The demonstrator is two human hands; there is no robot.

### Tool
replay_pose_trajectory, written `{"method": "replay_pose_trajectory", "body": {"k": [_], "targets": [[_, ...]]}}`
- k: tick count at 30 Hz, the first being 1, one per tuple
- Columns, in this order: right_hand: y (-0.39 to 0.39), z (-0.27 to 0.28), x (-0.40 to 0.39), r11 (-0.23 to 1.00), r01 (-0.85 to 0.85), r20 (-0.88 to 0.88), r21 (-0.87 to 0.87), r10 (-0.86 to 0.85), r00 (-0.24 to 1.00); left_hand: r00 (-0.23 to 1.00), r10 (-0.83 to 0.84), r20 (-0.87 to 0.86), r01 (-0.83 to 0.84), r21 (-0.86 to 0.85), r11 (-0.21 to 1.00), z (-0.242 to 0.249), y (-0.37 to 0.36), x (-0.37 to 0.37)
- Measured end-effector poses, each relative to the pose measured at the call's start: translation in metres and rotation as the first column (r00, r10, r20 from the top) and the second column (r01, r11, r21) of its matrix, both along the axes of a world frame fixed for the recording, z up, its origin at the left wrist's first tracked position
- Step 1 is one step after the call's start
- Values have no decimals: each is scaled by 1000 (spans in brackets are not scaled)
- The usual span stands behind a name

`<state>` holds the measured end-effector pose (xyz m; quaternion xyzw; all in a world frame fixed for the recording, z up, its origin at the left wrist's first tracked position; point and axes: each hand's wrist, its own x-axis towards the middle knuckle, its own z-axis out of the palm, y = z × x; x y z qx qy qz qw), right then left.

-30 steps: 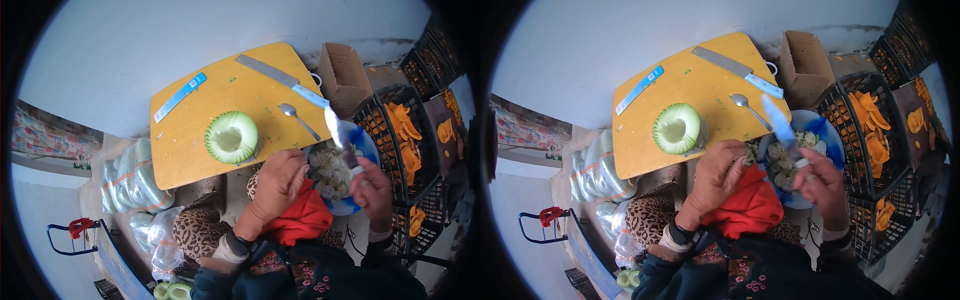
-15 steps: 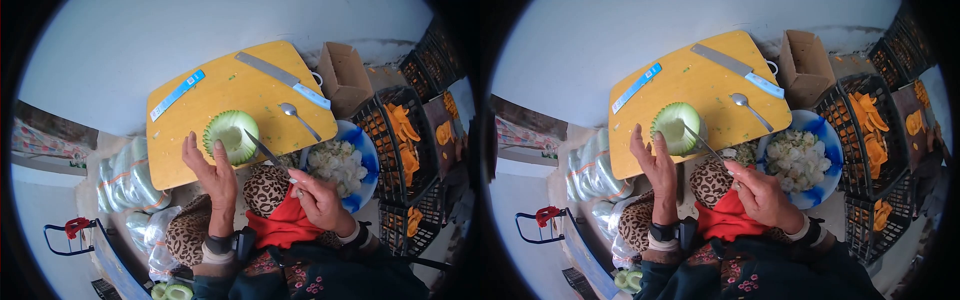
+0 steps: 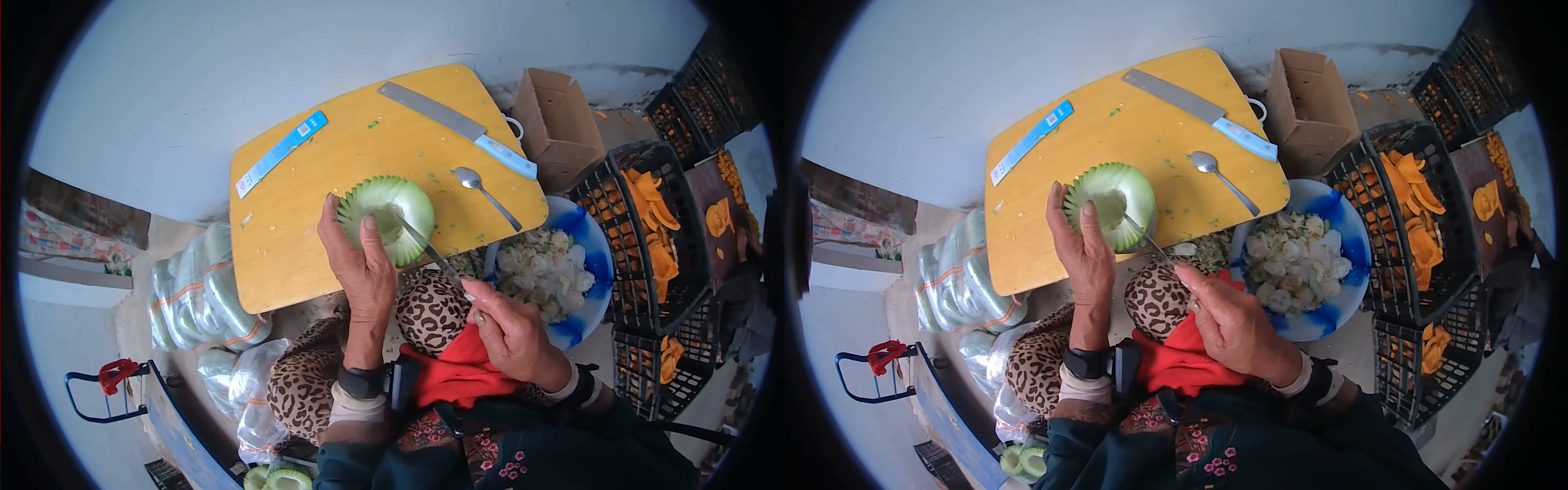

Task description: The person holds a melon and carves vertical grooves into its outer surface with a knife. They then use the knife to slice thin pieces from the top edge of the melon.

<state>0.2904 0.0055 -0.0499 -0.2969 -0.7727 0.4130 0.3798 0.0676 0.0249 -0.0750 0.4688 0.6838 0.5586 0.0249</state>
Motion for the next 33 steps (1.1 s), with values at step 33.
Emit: {"method": "replay_pose_trajectory", "body": {"k": [33], "targets": [[-13,11,1,997,-33,91,-65,38,995,999,-6,31,7,-19,1000,-8,-6,-12]]}}
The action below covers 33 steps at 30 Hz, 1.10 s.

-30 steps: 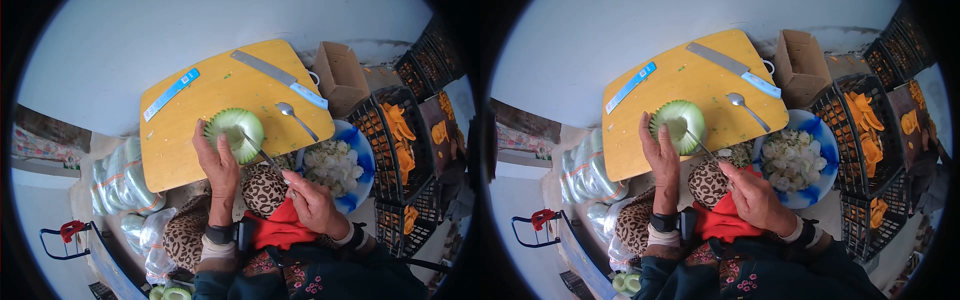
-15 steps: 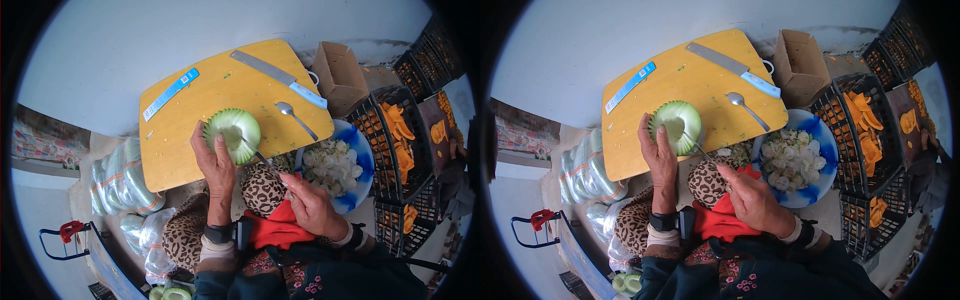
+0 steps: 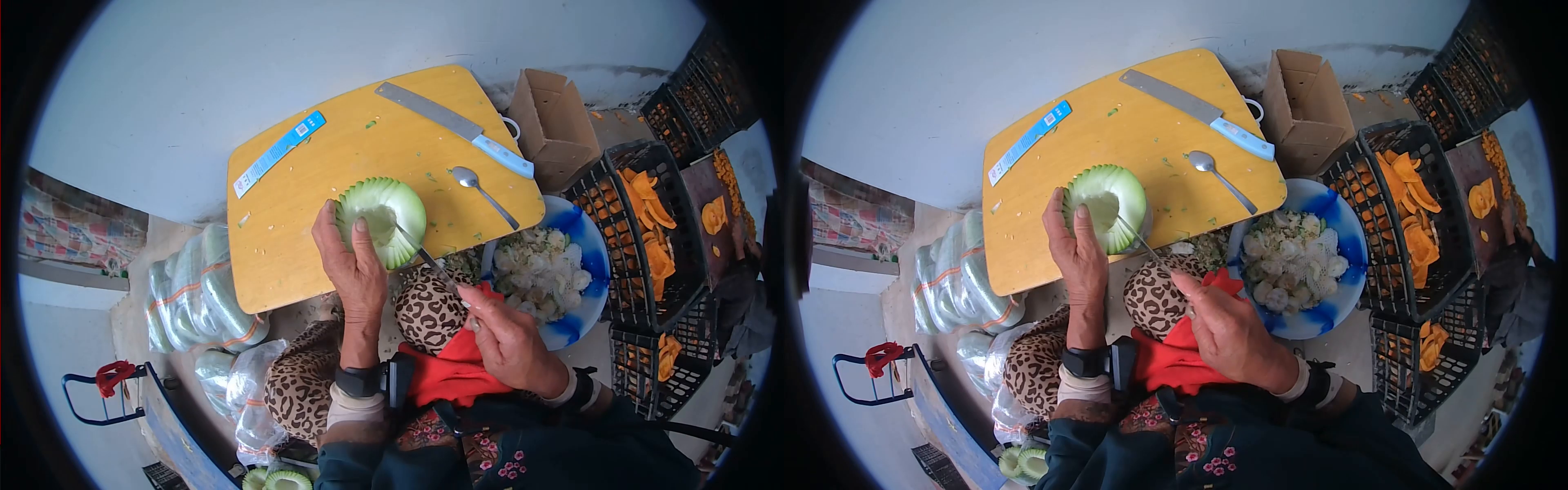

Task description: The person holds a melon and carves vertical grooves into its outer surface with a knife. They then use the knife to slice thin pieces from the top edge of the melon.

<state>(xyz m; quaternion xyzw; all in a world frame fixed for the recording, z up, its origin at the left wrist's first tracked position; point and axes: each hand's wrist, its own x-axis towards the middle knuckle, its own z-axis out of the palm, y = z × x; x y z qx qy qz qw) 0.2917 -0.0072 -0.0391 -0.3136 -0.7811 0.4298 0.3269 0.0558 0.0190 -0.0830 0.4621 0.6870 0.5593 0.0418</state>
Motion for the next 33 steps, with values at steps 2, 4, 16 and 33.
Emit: {"method": "replay_pose_trajectory", "body": {"k": [2,4,16,33], "targets": [[0,0,0,1000,1,-1,-5,-1,1000,1000,4,-12,-4,-18,1000,1,-1,0],[0,1,0,1000,-1,6,2,1,1000,1000,6,-2,-6,-18,1000,2,-1,1],[-1,-2,1,1000,7,-4,12,-7,1000,1000,6,-2,-6,-8,1000,2,-1,1],[-2,6,1,1000,-2,21,29,2,1000,1000,9,-21,-9,-5,1000,2,-1,1]]}}
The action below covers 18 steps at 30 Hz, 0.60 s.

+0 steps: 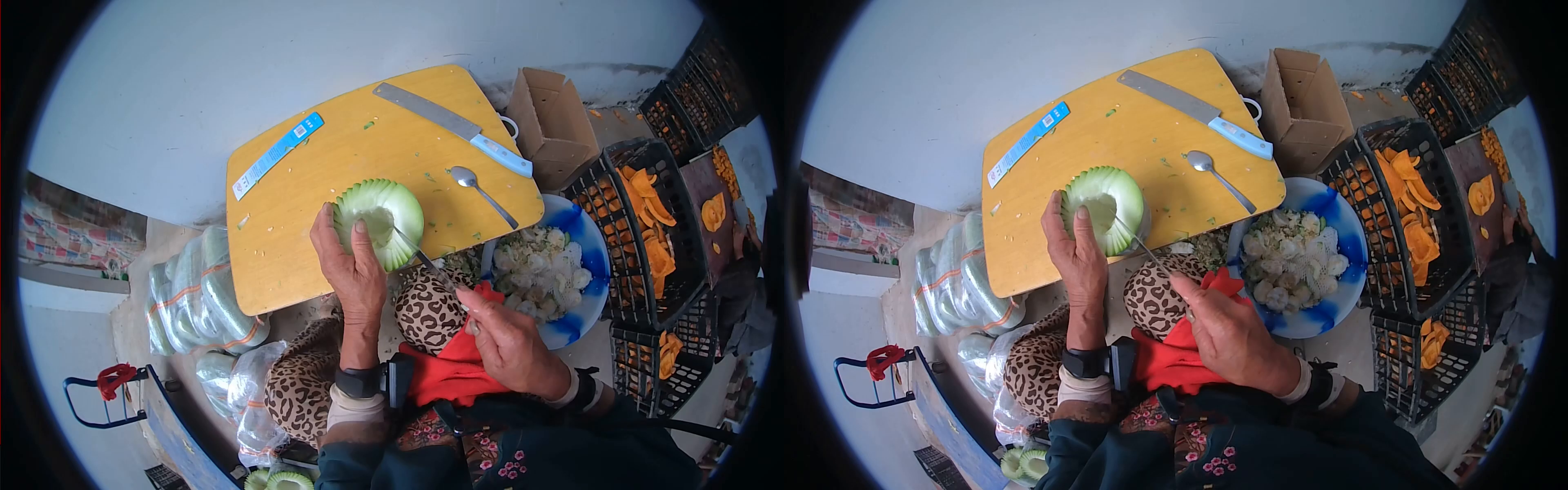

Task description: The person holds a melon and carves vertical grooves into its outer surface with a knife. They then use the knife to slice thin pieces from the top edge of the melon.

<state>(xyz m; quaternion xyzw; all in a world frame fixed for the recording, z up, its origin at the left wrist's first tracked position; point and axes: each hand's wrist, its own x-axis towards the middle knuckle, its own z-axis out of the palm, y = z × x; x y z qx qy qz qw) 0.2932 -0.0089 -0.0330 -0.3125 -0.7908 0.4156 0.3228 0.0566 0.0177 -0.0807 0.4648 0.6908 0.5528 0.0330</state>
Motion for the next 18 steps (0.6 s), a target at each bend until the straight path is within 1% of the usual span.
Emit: {"method": "replay_pose_trajectory", "body": {"k": [4,7,13,18], "targets": [[-2,1,-1,999,7,16,43,-8,1000,1000,6,-1,-6,-6,1000,0,-1,2],[-4,2,0,1000,-5,79,17,3,997,1000,8,9,-8,8,1000,-1,-1,3],[-6,7,-5,999,-1,99,-46,5,995,999,7,34,-7,-16,1000,2,-3,5],[-4,10,-13,1000,-10,130,-23,13,991,998,2,66,-1,-5,1000,-1,-3,2]]}}
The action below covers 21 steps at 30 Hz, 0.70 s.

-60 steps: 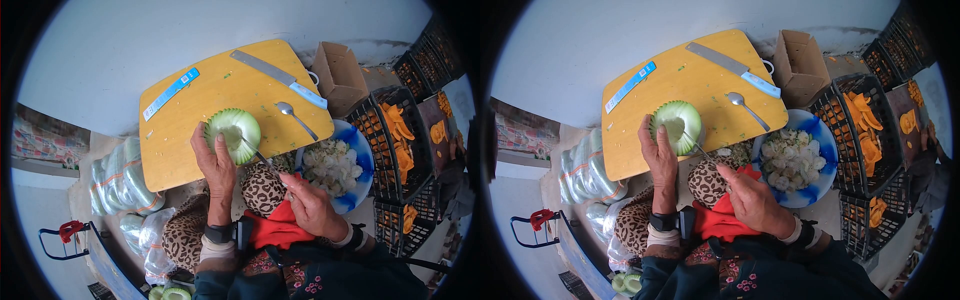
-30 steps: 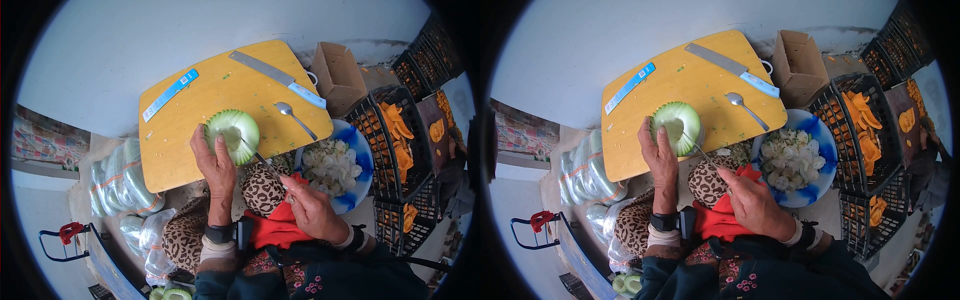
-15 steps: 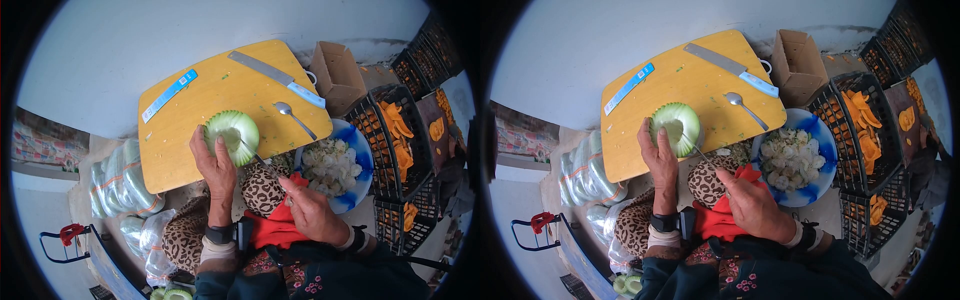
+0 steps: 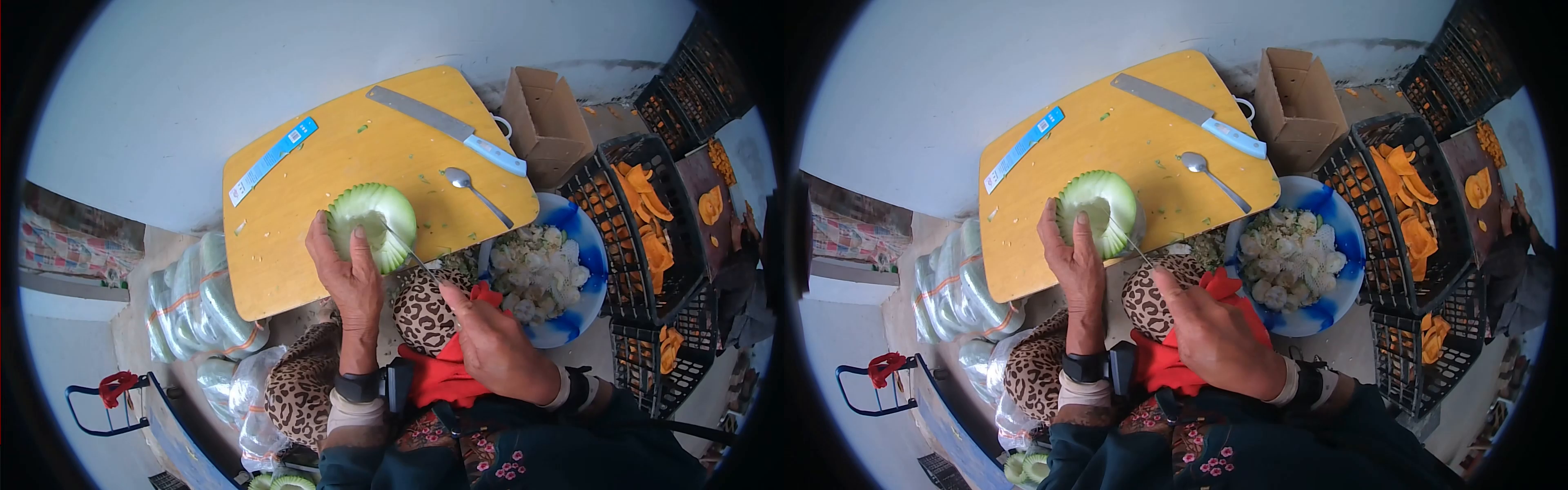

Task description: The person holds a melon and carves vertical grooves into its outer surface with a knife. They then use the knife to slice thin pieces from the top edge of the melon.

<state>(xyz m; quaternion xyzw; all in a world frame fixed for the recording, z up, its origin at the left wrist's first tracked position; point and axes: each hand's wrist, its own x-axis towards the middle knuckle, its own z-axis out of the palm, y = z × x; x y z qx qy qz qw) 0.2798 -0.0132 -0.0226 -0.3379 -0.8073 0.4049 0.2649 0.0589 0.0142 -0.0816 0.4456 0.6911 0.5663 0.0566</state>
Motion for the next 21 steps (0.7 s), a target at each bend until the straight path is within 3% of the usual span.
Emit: {"method": "replay_pose_trajectory", "body": {"k": [11,17,21], "targets": [[8,9,-6,1000,-18,79,7,18,997,998,-56,36,58,-47,997,4,-3,-8],[11,4,-3,999,13,115,46,-19,993,927,-296,-231,200,-362,910,48,-14,-14],[12,7,-3,999,5,80,42,-9,997,888,-371,-272,203,-492,847,54,-9,-12]]}}
